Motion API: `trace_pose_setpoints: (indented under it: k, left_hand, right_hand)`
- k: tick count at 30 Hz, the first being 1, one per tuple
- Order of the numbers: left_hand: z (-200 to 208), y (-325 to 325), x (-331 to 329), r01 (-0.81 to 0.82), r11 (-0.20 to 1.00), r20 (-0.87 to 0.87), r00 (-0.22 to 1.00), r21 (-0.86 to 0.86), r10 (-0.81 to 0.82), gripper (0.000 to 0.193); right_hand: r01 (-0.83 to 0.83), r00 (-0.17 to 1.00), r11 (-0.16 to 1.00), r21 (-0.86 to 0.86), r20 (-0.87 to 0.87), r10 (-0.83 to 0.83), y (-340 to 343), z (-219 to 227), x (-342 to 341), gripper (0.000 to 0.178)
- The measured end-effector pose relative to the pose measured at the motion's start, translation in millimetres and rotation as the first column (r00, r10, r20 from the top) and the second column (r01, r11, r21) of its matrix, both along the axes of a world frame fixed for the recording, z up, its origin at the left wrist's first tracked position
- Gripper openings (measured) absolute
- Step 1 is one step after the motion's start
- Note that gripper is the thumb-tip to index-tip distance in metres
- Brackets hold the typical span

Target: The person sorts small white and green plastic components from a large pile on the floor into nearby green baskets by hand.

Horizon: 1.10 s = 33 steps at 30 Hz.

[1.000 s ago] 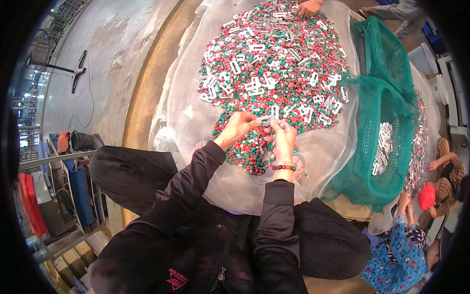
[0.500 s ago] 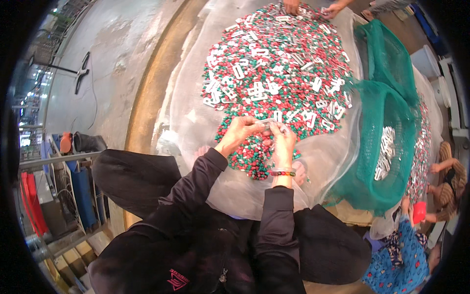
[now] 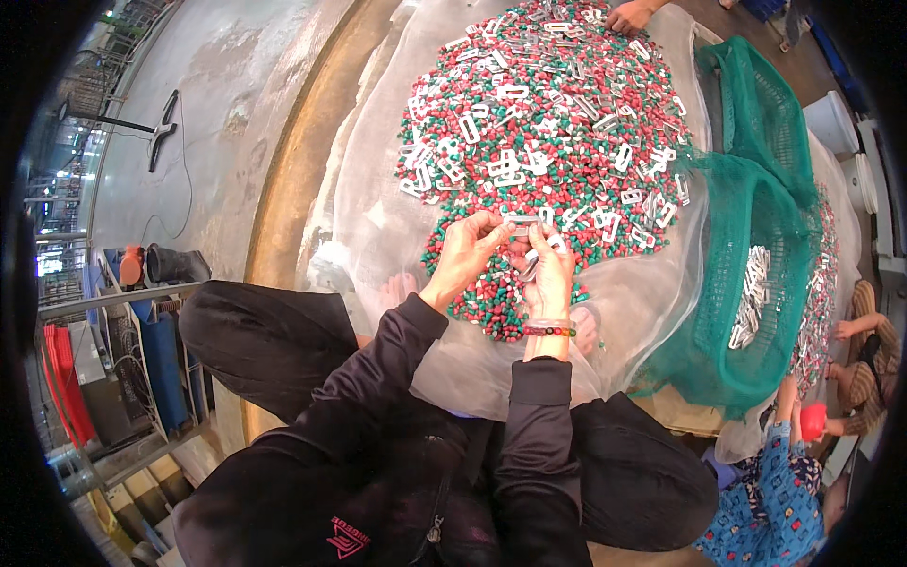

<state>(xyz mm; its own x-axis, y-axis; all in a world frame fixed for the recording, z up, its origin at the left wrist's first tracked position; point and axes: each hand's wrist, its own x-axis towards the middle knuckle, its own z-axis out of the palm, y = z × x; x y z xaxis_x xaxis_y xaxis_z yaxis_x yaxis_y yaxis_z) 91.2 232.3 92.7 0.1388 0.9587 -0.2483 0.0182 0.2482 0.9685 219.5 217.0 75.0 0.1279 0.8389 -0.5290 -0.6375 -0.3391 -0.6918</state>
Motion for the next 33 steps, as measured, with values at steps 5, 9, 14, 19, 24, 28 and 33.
trace_pose_setpoints:
  k: [5,9,14,19,24,28,33]
  left_hand:
    - [7,-1,1,0.124,0.992,0.350,0.931,-0.027,-0.107,0.016]
    - [3,-2,1,0.110,0.993,0.487,0.871,-0.052,-0.071,0.014]
    - [16,-3,5,-0.024,0.974,0.250,0.968,0.224,-0.033,0.014]
    - [34,2,-5,0.288,0.751,-0.419,0.908,0.594,-0.016,0.013]
    - [39,3,-5,0.375,0.724,-0.439,0.892,0.579,-0.111,0.010]
    - [50,5,-13,0.329,0.732,-0.368,0.923,0.597,-0.115,0.014]
    - [49,2,-12,-0.039,0.923,-0.041,0.997,0.384,0.060,0.027]
  right_hand:
    - [-0.036,0.854,0.999,-0.021,-0.519,0.020,-1,-6,10,0.030]
    - [-0.141,0.736,0.990,0.028,-0.665,0.123,-4,-11,11,0.037]
    - [-0.128,0.631,0.986,0.106,-0.758,0.164,-4,-4,5,0.031]
    - [-0.050,0.668,0.993,-0.107,-0.743,-0.047,-6,7,2,0.010]
    - [-0.116,0.655,0.993,-0.015,-0.752,0.065,-9,0,7,0.016]
    - [-0.163,0.771,0.986,0.042,-0.618,0.154,-1,31,-1,0.020]
    - [0.148,0.966,0.954,0.261,-0.243,-0.084,7,44,-3,0.030]
